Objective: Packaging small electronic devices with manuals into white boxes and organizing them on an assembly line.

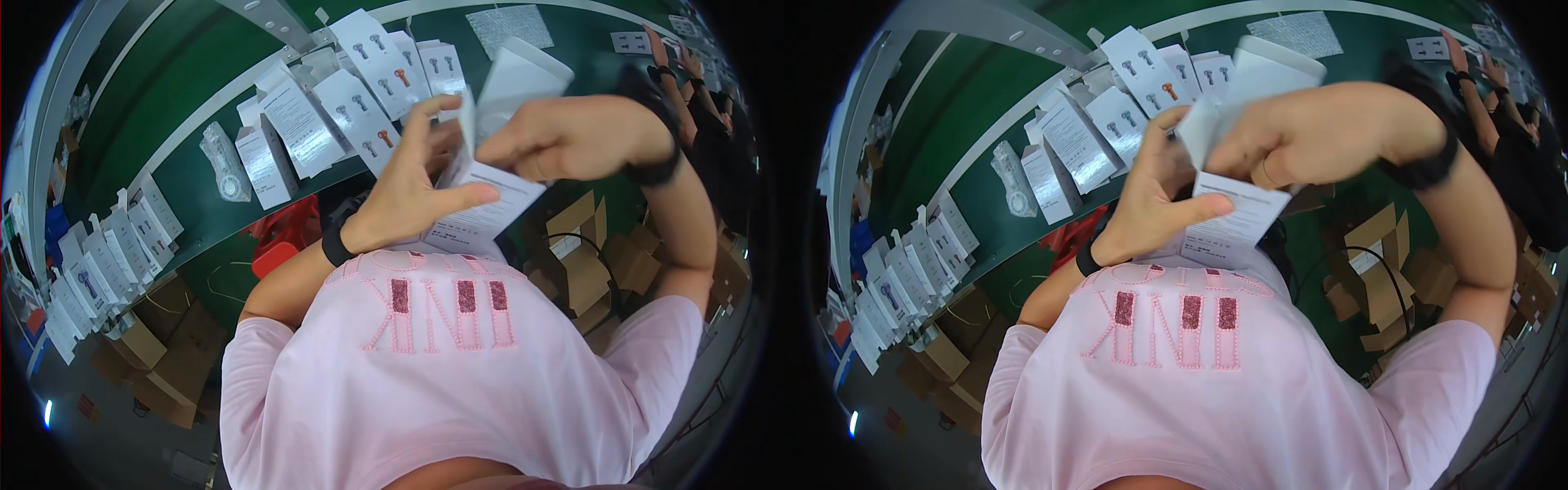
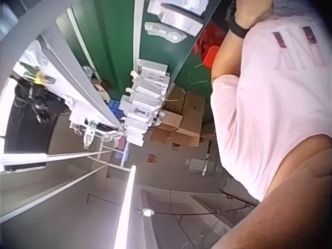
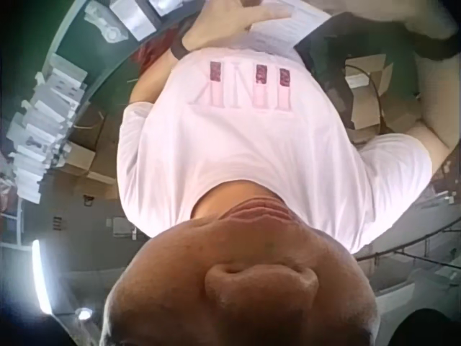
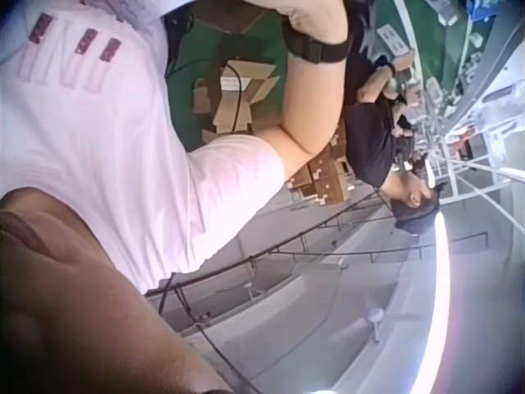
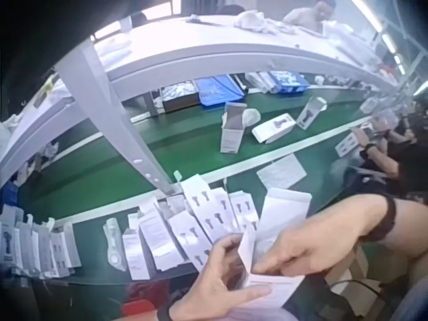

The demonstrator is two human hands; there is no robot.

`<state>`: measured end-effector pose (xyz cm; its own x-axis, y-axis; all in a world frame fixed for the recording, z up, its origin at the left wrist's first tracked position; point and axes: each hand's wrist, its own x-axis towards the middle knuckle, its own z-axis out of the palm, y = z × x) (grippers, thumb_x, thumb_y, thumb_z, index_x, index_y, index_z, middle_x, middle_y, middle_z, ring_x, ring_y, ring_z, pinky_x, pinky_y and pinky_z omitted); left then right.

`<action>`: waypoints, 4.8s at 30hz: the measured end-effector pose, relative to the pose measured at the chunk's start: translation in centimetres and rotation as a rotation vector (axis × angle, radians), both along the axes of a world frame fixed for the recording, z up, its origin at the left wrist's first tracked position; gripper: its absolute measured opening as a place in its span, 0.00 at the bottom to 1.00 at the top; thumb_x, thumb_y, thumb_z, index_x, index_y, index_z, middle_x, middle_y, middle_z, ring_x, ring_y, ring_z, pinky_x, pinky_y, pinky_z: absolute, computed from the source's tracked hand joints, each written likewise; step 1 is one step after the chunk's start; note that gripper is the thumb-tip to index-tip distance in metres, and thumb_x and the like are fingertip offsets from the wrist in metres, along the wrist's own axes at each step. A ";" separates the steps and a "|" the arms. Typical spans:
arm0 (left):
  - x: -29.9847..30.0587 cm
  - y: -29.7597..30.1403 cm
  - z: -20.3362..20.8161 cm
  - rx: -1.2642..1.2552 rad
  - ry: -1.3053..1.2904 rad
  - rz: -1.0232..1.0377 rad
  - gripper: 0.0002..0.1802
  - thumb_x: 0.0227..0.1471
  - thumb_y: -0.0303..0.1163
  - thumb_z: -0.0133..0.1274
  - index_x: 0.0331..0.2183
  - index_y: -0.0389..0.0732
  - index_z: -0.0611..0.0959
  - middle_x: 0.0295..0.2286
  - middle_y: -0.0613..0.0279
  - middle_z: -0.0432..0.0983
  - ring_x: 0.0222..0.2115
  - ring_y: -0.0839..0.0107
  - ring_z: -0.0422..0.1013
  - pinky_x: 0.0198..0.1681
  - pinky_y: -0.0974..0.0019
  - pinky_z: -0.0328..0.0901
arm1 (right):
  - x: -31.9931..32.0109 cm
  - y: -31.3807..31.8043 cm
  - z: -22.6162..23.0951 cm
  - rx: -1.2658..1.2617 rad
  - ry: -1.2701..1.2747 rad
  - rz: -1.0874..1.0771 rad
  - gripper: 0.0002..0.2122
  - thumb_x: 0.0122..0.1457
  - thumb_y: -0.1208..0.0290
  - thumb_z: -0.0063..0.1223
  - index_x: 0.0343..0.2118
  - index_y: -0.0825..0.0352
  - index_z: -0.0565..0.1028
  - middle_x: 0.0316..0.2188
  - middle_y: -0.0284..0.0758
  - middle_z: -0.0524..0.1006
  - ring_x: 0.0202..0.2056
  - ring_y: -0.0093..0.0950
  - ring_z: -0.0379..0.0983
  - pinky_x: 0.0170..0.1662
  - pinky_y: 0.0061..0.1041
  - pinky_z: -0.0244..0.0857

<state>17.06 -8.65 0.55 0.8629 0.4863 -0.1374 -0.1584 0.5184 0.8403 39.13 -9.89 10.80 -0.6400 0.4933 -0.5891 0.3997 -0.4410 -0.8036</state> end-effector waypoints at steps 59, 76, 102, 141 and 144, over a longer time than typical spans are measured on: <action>16.9 24.7 -12.8 0.826 1.152 0.768 0.73 0.25 0.52 0.72 0.60 0.25 0.47 0.54 0.33 0.59 0.55 0.45 0.60 0.57 0.58 0.58 | 25.6 -13.6 -24.8 0.300 -0.364 -1.576 0.24 0.52 0.70 0.61 0.52 0.72 0.71 0.42 0.36 0.76 0.42 0.22 0.72 0.47 0.20 0.64; 10.6 13.5 -0.9 0.152 0.671 -0.188 0.45 0.51 0.61 0.51 0.55 0.32 0.66 0.42 0.50 0.70 0.36 0.68 0.74 0.34 0.69 0.72 | 1.2 -2.7 -13.7 0.842 -0.701 -0.841 0.40 0.46 0.68 0.65 0.62 0.70 0.55 0.54 0.55 0.63 0.53 0.52 0.62 0.55 0.38 0.60; 4.5 9.5 2.0 0.950 0.416 0.275 0.72 0.27 0.43 0.75 0.64 0.36 0.45 0.62 0.41 0.46 0.63 0.51 0.47 0.63 0.53 0.44 | 10.0 6.1 -9.1 0.367 0.500 -1.068 0.32 0.54 0.60 0.57 0.60 0.67 0.61 0.63 0.44 0.56 0.62 0.33 0.55 0.61 0.30 0.55; -3.4 6.0 -3.5 0.671 1.115 0.211 0.55 0.45 0.41 0.64 0.61 0.27 0.48 0.37 0.40 0.77 0.36 0.57 0.77 0.38 0.63 0.70 | 10.4 3.1 -9.6 1.466 -0.888 -0.702 0.06 0.50 0.77 0.52 0.32 0.68 0.76 0.40 0.45 0.72 0.38 0.40 0.70 0.38 0.30 0.66; -3.0 6.7 -0.5 0.535 1.079 0.177 0.54 0.45 0.43 0.63 0.60 0.26 0.50 0.39 0.39 0.76 0.37 0.56 0.77 0.40 0.63 0.70 | 11.1 0.3 -2.5 1.187 -0.868 -0.620 0.12 0.37 0.76 0.65 0.27 0.68 0.75 0.31 0.42 0.71 0.35 0.42 0.72 0.37 0.28 0.67</action>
